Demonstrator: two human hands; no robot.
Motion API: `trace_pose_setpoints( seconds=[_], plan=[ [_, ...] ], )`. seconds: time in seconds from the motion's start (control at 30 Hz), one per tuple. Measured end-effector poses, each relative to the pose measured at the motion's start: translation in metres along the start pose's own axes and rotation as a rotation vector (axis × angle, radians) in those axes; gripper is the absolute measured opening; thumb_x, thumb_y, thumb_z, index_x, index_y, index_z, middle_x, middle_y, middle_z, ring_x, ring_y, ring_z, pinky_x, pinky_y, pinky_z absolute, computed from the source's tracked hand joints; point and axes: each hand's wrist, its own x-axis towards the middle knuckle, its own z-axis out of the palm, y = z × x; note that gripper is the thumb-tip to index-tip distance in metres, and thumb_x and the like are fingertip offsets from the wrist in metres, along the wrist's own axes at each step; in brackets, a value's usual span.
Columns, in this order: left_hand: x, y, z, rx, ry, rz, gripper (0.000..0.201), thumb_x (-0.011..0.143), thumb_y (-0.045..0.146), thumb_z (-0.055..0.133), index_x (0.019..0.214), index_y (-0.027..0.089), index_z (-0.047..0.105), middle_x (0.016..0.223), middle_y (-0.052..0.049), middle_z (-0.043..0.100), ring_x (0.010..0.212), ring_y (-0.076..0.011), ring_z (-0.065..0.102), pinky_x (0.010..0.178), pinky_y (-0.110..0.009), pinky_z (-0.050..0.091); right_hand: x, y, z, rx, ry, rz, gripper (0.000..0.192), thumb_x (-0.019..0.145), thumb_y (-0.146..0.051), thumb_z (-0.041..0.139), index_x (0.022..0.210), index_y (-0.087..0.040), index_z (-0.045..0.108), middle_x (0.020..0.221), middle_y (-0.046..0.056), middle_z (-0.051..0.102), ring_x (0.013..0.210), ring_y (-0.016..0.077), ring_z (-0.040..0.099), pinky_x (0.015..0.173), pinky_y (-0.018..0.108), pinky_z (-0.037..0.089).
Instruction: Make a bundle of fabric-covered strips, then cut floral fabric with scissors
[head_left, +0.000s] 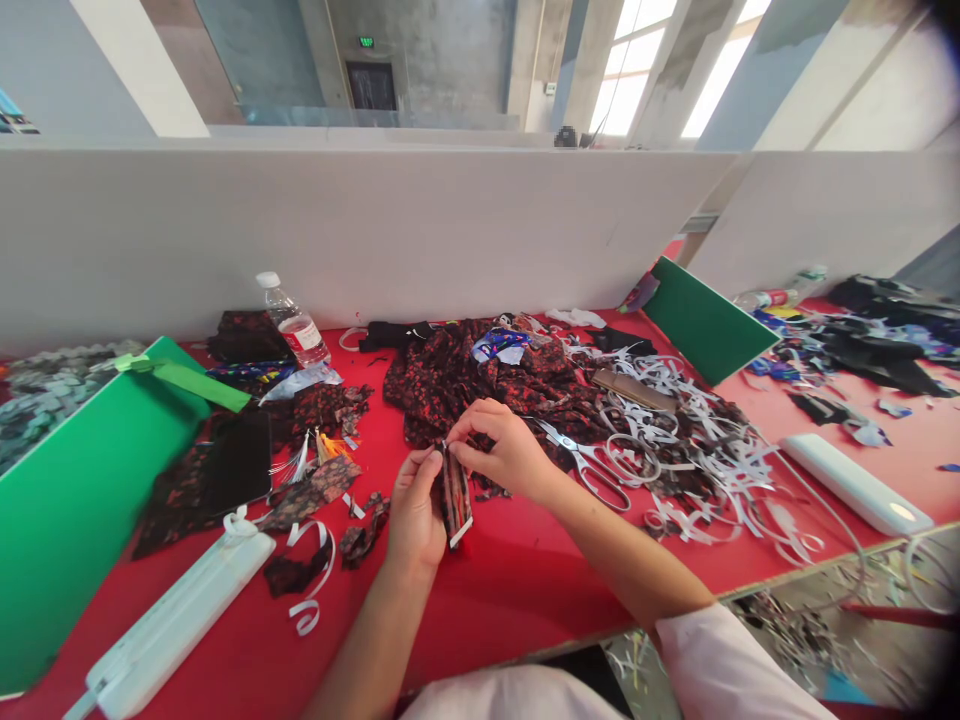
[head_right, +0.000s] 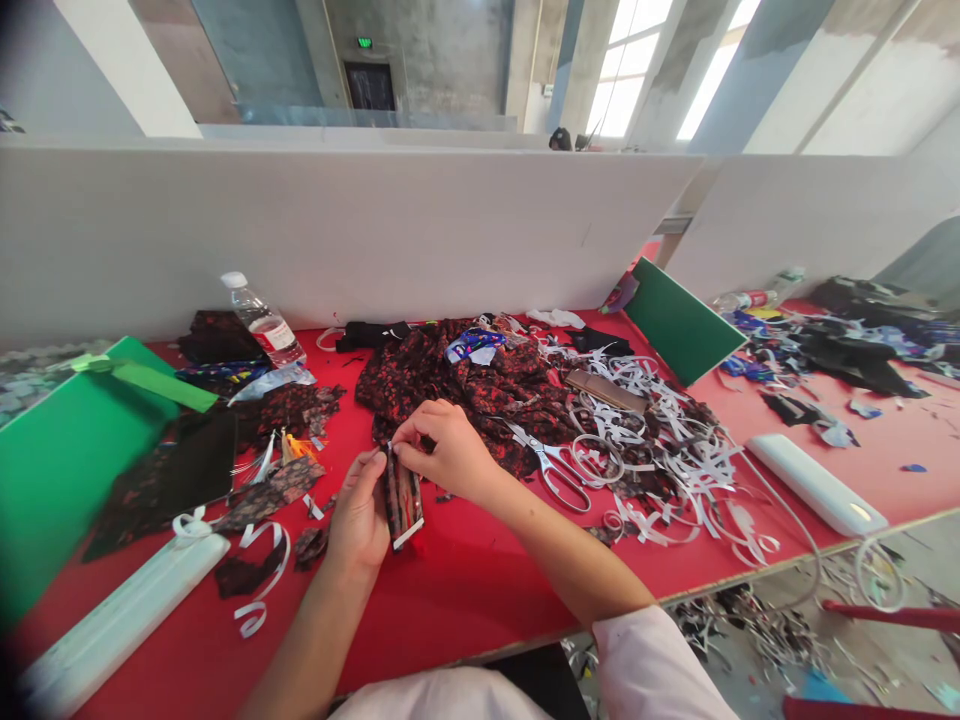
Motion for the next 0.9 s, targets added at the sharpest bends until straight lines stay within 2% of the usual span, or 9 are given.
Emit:
trace_pose_setpoints(
  seconds=[0.17, 0.4, 0.57, 0.73, 0.9],
  plan=[
    [0.0007, -0.0003, -0.0006, -0.031, -0.026, -0.063, 0.024, 0.058, 0.024, 0.077, 0.072, 0.019, 0.058, 0.068, 0.005, 0.066, 0.060, -0.0093, 0.062, 0.057, -0.020, 0.049, -0.0004, -0.0013, -0.0001, -0.153, 0.004, -0.041, 0.003, 0.079, -0.020, 0.061, 0.080, -0.021, 0.064, 0.084, 0.001, 0.061, 0.083, 0.0147, 0.050, 0.076, 0.030, 0.032],
    [-0.0008, -0.0009, -0.0013, 0.005, -0.044, -0.083, 0.025, 0.059, 0.026, 0.077, 0.073, 0.020, 0.058, 0.068, 0.005, 0.066, 0.059, -0.0098, 0.061, 0.056, -0.021, 0.049, -0.0006, -0.0029, -0.0014, -0.243, 0.011, -0.071, 0.006, 0.080, -0.022, 0.058, 0.078, -0.021, 0.064, 0.082, 0.002, 0.061, 0.081, 0.0155, 0.049, 0.075, 0.031, 0.029],
    [-0.0005, -0.0012, -0.0029, 0.022, -0.075, -0.113, 0.021, 0.063, 0.027, 0.076, 0.073, 0.019, 0.059, 0.070, 0.003, 0.067, 0.063, -0.0109, 0.063, 0.059, -0.021, 0.050, 0.0001, 0.0005, -0.0013, -0.263, 0.013, -0.068, 0.005, 0.078, -0.018, 0.058, 0.075, -0.020, 0.062, 0.080, 0.002, 0.060, 0.081, 0.0157, 0.048, 0.075, 0.031, 0.029],
    [-0.0020, 0.0009, -0.0007, 0.019, -0.110, -0.163, 0.021, 0.064, 0.028, 0.075, 0.073, 0.019, 0.058, 0.070, 0.002, 0.067, 0.059, -0.0119, 0.063, 0.055, -0.022, 0.050, 0.0013, 0.0014, -0.0036, -0.240, -0.019, -0.074, 0.005, 0.079, -0.018, 0.056, 0.076, -0.019, 0.060, 0.081, 0.002, 0.059, 0.081, 0.0155, 0.048, 0.075, 0.030, 0.030],
    [-0.0043, 0.0045, 0.0014, 0.006, -0.097, -0.210, 0.022, 0.063, 0.029, 0.075, 0.077, 0.020, 0.059, 0.072, 0.001, 0.068, 0.068, -0.0176, 0.067, 0.065, -0.030, 0.054, 0.0020, 0.0012, -0.0062, -0.189, -0.052, -0.049, 0.006, 0.079, -0.017, 0.054, 0.075, -0.018, 0.058, 0.080, 0.001, 0.058, 0.079, 0.0146, 0.048, 0.075, 0.029, 0.032]
  ],
)
